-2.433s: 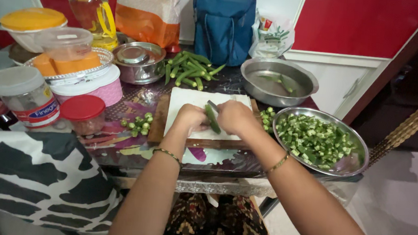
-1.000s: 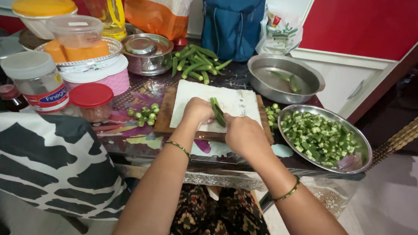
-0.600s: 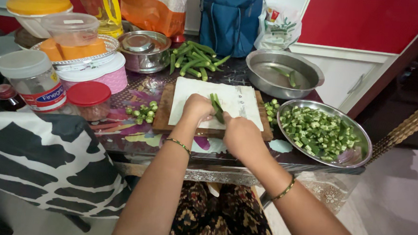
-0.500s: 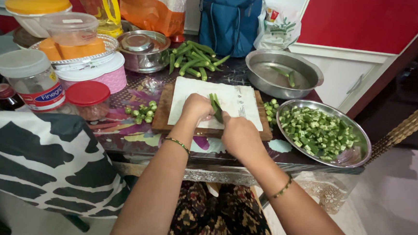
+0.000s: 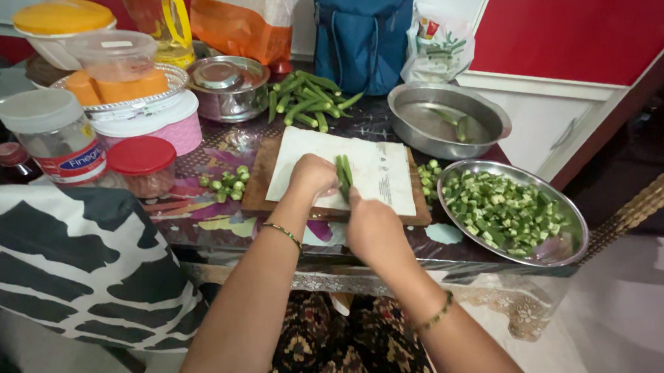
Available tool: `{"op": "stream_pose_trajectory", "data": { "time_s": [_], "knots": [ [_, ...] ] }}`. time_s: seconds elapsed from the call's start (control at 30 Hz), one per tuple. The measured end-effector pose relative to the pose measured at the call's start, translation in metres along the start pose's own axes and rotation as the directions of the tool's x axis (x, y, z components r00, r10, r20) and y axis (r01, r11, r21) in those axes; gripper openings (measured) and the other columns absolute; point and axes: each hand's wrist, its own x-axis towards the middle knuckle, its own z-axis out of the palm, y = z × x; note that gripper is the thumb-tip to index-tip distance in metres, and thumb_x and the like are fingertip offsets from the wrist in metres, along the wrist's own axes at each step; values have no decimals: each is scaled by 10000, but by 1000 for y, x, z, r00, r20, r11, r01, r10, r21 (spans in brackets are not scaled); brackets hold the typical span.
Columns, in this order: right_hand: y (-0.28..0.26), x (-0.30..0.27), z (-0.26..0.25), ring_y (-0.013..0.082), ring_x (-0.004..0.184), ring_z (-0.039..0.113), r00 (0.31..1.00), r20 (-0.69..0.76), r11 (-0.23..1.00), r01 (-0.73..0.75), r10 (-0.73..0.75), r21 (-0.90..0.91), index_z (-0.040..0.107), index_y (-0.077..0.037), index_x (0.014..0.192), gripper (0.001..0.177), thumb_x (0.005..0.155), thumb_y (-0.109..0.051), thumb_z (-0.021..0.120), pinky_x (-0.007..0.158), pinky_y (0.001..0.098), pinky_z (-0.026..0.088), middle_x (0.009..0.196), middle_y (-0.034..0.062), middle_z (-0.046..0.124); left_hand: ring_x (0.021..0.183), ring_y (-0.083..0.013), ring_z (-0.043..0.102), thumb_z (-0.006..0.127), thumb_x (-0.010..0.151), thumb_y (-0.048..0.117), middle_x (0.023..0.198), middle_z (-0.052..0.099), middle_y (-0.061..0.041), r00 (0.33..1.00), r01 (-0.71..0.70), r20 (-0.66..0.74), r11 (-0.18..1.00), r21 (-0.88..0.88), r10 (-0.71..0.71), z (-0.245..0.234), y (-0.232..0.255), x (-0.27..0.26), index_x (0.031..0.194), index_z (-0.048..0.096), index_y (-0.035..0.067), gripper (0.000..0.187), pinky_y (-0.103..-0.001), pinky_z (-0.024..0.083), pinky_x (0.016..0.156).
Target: The person chops okra into small pieces with a knife on a wooden cutting board, places some pieces in a metal plate, and later opens a paper packet to pour the chopped okra onto it.
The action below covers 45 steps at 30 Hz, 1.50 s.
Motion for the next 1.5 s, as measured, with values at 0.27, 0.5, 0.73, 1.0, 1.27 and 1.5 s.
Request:
{"op": "stream_pose_trajectory", "data": {
  "time_s": [0.27,0.5,0.73,1.0,1.27,1.5],
  "knots": [
    [1,-52,-26,441,806,706,998,23,997,65,-66,47,585,70,1302,455,853,20,528,748,525,550,849,285,705,581,-222,669,716,713,-31,633,669,-139,997,-48,-57,992,117,55,5,-12,-2,707,719,-44,15,-368,502,528],
    [-9,-75,-84,420,768,721,986,166,999,36,-32,-23,498,46,1406,605,802,19,513,711,511,569,851,269,708,630,-305,687,716,776,229,679,701,-173,969,-136,-184,979,149,163,-1,-1,-28,755,757,31,203,-408,530,633],
    [30,-65,-90,317,723,705,976,102,947,-210,190,244,592,-64,1325,394,947,-171,560,697,434,533,798,204,731,660,-316,695,864,643,277,703,710,-176,984,-140,-75,963,232,162,-3,5,-41,741,748,-18,332,-412,546,675],
    [62,1,-26,91,503,455,916,250,418,-371,315,830,696,-7,1089,277,882,-184,746,448,302,331,720,21,598,885,-237,732,779,661,-33,1006,761,-179,986,-38,152,972,-233,75,-9,-13,-20,1149,685,-103,502,-337,580,769],
    [52,53,9,89,440,457,892,346,465,-448,291,764,743,9,877,236,816,-212,795,397,282,311,602,-7,579,909,-224,746,746,655,-30,1028,767,-137,966,-228,143,971,76,216,-17,21,-75,1182,694,-51,530,-312,574,814],
    [47,51,-1,71,437,435,890,368,344,-446,269,826,710,-58,906,210,795,-191,829,391,265,283,599,-22,553,805,-246,733,748,743,39,899,756,-132,957,-289,22,937,199,291,-17,37,-83,1225,693,13,487,-338,569,754]
  ]
}}
